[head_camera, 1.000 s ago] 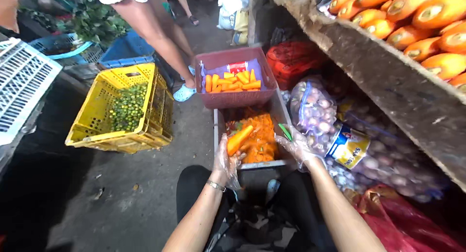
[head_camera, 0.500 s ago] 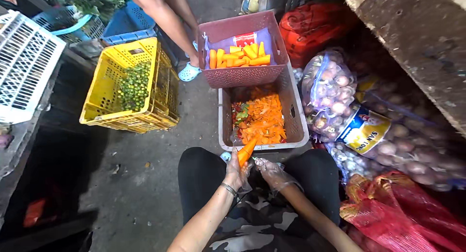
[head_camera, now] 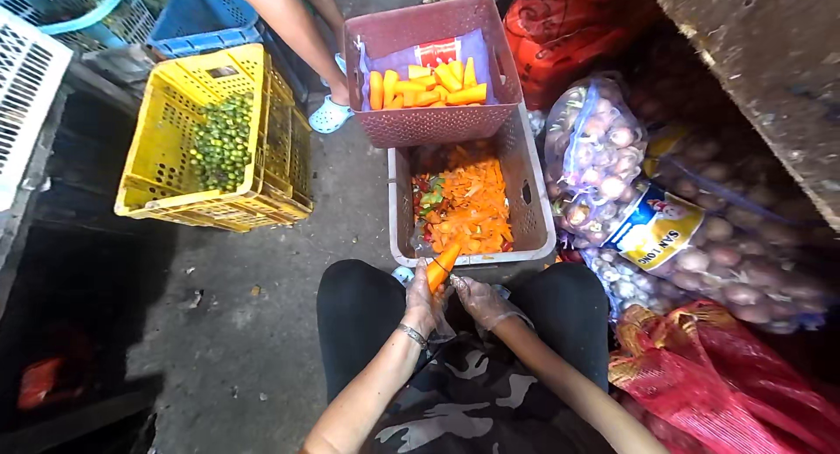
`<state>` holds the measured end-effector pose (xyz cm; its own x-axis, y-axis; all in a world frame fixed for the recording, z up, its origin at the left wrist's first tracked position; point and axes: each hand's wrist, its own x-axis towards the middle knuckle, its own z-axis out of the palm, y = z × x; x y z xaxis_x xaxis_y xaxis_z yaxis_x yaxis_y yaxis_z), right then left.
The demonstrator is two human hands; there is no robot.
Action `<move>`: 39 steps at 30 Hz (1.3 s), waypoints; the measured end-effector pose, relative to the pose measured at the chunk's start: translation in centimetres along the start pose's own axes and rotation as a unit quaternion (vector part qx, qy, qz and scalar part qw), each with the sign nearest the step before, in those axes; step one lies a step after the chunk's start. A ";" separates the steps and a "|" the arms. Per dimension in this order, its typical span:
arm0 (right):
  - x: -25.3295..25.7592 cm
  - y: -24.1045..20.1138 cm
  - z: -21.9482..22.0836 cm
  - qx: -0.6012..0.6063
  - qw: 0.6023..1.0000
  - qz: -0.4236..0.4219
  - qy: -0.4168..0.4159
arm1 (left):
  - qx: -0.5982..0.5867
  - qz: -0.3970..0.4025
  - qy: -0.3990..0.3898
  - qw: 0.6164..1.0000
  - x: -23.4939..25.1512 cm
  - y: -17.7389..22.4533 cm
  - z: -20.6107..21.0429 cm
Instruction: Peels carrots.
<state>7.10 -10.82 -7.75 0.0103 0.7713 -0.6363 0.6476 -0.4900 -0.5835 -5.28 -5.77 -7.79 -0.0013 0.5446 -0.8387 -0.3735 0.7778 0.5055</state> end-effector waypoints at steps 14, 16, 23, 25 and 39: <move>-2.5 -9.1 -14.0 -0.074 0.979 -0.093 0.163 | 0.621 0.345 -0.201 0.674 -4.7 18.2 7.1; -1.0 -11.6 -17.1 -0.079 0.974 -0.093 0.190 | 0.630 0.374 -0.174 0.658 -4.2 21.0 10.5; 7.0 -15.9 -26.0 -0.111 0.950 -0.132 0.262 | 0.517 0.318 -0.243 0.756 -1.4 30.0 19.0; 9.1 -16.7 -27.1 -0.092 0.954 -0.123 0.258 | 0.537 0.366 -0.184 0.738 0.1 30.7 20.7; 13.8 -18.7 -27.9 -0.126 0.971 -0.057 0.195 | 0.489 0.492 -0.086 0.715 8.3 28.9 20.5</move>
<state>16.41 20.31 8.46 0.1828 0.9340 -0.3069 0.8264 -0.3151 -0.4667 2.93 27.71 4.00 0.3293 0.9441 0.0147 0.5572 -0.2069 0.8042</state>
